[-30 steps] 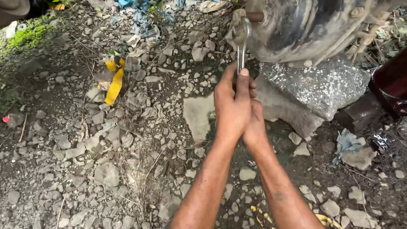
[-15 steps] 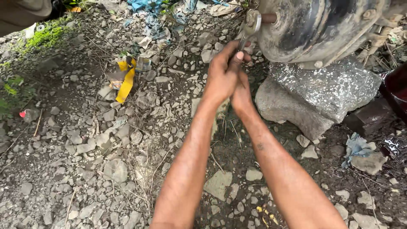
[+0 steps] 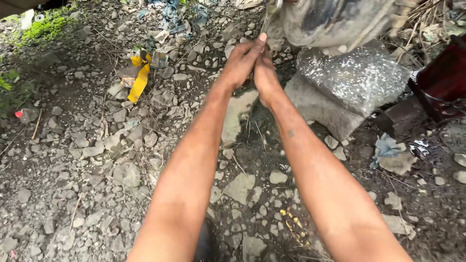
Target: Loosening or tightening a bolt on a vehicle's brake chamber using a wrench.
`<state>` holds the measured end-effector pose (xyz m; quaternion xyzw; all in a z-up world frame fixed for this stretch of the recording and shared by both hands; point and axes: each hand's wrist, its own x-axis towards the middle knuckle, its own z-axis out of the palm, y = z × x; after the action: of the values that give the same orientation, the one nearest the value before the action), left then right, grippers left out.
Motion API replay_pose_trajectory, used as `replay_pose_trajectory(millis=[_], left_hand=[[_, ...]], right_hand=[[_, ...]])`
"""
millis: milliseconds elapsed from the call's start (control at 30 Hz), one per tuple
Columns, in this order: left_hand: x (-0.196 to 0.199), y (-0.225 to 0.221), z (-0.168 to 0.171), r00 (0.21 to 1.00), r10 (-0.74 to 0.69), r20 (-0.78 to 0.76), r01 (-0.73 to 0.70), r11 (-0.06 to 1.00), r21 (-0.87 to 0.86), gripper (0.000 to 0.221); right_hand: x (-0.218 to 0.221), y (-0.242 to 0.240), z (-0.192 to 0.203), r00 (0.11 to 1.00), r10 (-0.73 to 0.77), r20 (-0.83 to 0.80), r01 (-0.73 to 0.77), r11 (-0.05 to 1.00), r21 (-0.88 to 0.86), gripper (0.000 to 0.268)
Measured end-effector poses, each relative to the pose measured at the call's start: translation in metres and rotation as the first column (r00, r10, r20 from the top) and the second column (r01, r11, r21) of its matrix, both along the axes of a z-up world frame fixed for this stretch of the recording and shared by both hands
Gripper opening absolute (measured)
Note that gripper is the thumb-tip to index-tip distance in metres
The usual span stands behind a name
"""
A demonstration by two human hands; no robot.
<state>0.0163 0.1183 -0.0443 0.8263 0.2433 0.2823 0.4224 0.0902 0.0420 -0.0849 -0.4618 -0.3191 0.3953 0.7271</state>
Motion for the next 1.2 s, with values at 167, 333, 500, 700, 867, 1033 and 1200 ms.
replay_pose_trajectory(millis=[167,333,500,700,867,1033,1200], left_hand=[[0.003,-0.054,0.011,0.971,0.213,0.108,-0.184,0.955,-0.234,0.069],[0.002,-0.172,0.066,0.885,0.449,-0.124,-0.458,0.792,-0.404,0.055],[0.002,-0.173,0.069,0.932,0.362,0.034,-0.320,0.862,-0.393,0.054],[-0.007,-0.166,0.067,0.945,0.317,0.077,-0.308,0.945,-0.115,0.040],[-0.027,-0.160,0.059,0.956,0.265,0.127,-0.224,0.937,-0.268,0.027],[-0.027,-0.129,0.055,0.961,0.229,0.155,-0.193,0.957,-0.217,0.027],[-0.026,-0.108,0.046,0.974,0.169,0.151,-0.161,0.985,-0.067,0.028]], right_hand=[[-0.007,-0.033,0.028,1.000,-0.024,-0.003,0.023,0.991,-0.130,0.052],[-0.006,-0.148,0.087,0.992,0.076,0.099,-0.052,0.972,-0.229,0.031],[-0.008,-0.167,0.131,0.995,0.097,0.037,-0.076,0.924,-0.373,0.032],[-0.014,-0.165,0.101,0.980,-0.008,0.199,0.102,0.878,-0.467,0.051],[-0.026,-0.131,0.020,0.965,-0.122,0.233,0.160,0.976,-0.150,0.037],[-0.033,-0.090,-0.007,0.974,-0.158,0.164,0.168,0.985,-0.050,0.045],[-0.034,-0.060,-0.027,0.952,-0.249,0.180,0.229,0.966,0.124,0.021]])
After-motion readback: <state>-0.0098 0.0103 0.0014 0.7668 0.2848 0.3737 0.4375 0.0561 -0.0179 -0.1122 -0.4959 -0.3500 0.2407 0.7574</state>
